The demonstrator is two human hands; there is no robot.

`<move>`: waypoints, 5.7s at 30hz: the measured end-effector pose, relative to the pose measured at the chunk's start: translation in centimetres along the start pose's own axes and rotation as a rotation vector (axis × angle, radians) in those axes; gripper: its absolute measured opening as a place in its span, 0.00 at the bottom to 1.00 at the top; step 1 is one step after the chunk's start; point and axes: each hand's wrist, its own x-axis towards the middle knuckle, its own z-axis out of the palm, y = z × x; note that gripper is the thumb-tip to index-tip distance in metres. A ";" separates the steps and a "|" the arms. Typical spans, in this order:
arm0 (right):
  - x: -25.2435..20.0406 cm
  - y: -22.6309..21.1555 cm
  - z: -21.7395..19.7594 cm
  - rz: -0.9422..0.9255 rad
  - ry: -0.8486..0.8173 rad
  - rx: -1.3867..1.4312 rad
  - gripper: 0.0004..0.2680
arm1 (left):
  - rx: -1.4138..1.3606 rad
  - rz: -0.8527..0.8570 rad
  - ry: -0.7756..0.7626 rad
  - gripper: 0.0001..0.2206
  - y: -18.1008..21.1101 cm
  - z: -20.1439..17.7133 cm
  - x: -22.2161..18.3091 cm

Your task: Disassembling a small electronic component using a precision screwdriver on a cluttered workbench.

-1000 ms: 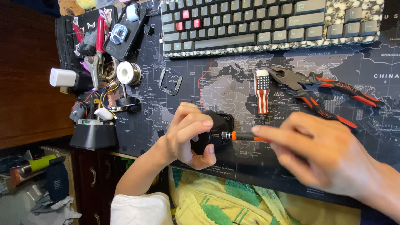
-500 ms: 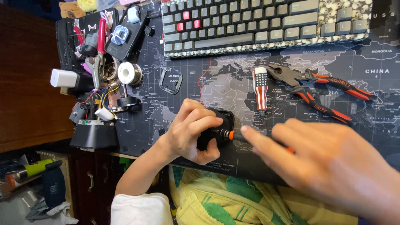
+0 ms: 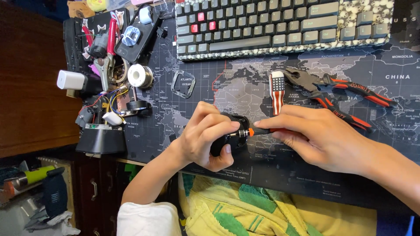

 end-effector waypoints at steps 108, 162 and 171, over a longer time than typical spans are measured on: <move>3.9 0.4 12.3 -0.102 0.657 -0.820 0.22 | 0.289 0.175 0.165 0.18 0.5 -1.4 0.2; -2.0 -16.4 7.5 0.126 0.367 -1.233 0.02 | 0.291 -0.071 0.222 0.19 0.6 2.6 -2.2; -1.0 -16.2 7.1 0.128 0.305 -1.282 0.03 | 0.289 -0.066 0.223 0.19 0.9 2.2 -1.9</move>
